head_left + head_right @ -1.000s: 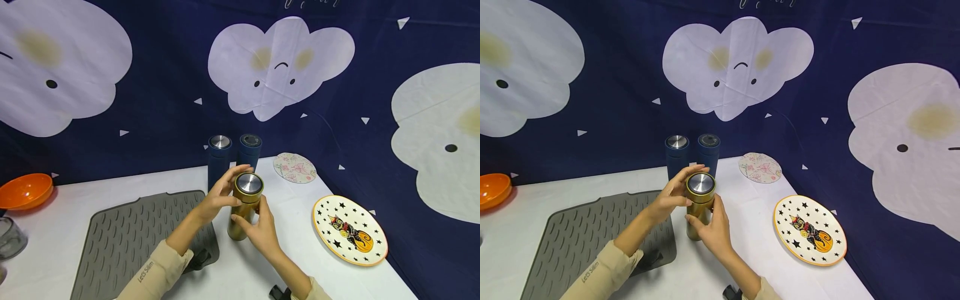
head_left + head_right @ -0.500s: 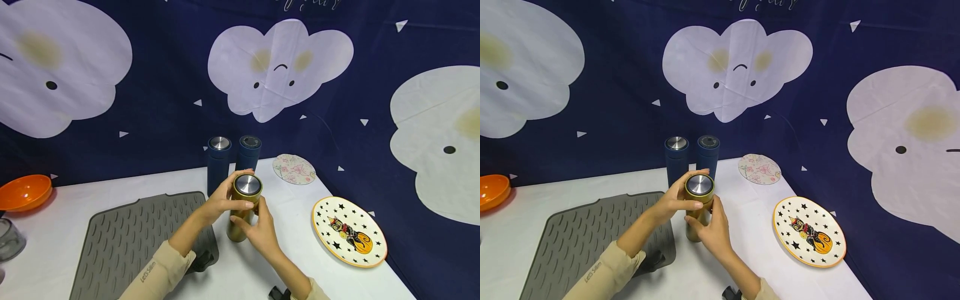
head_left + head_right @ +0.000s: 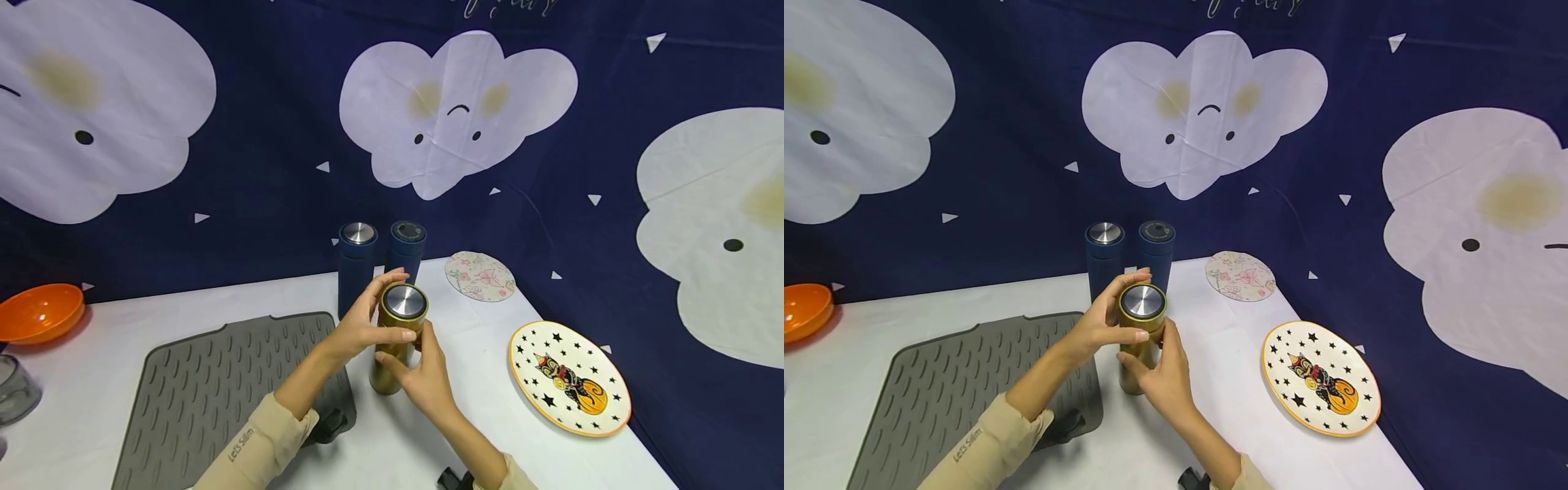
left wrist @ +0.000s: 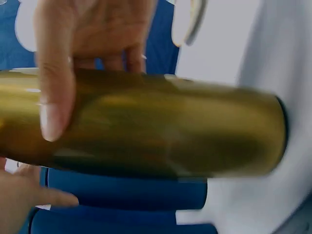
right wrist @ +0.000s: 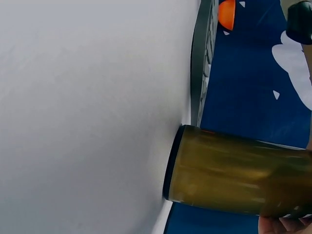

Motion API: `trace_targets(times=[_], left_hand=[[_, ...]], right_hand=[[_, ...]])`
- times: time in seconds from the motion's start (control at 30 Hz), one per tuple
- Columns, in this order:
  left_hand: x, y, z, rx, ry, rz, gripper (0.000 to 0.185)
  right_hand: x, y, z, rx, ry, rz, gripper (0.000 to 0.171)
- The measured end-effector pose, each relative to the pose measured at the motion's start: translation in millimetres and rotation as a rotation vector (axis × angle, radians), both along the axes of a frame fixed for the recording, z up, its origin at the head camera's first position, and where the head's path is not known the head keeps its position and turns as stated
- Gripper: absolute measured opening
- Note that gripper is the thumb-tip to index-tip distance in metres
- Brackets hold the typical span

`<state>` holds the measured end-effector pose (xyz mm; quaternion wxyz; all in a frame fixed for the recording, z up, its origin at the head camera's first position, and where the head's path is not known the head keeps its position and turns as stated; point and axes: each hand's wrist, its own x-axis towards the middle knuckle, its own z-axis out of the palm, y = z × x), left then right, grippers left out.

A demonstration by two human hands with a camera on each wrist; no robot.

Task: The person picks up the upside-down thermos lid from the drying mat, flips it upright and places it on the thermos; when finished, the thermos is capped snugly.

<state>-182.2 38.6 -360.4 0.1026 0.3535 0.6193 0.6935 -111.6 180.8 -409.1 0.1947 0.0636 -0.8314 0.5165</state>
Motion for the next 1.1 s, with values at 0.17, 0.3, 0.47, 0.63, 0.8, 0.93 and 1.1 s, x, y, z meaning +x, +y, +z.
trace_targets(times=[0.17, 0.3, 0.47, 0.63, 0.8, 0.93, 1.1], left_hand=[[0.9, 2.2, -1.3, -0.074, 0.062, 0.16, 0.083], [-7.3, -5.3, -2.4, -0.005, -0.026, -0.009, 0.064], [-10.4, -9.6, -6.0, 0.005, -0.036, -0.145, 0.071], [-1.3, 2.4, -2.6, -0.126, 0.081, 0.031, 0.076], [-6.9, 2.6, -1.4, -0.077, 0.003, -0.043, 0.059], [-14.6, -2.7, -3.1, -0.052, -0.056, -0.178, 0.06], [-19.2, -3.2, -6.2, -0.06, -0.064, -0.207, 0.066]], right_hand=[[-1.6, -0.4, 0.3, 0.005, 0.003, -0.003, 0.061], [-2.1, -1.0, -0.5, -0.008, -0.013, 0.0, 0.064], [-2.1, 0.2, -1.6, -0.02, -0.032, 0.009, 0.066], [-1.1, 1.2, -1.8, -0.02, -0.006, 0.015, 0.061], [-0.8, 0.6, -1.9, -0.023, -0.024, 0.022, 0.064], [-0.8, 0.5, -2.1, -0.026, -0.043, 0.033, 0.064], [-0.9, 0.9, -0.9, -0.024, -0.057, 0.021, 0.06]])
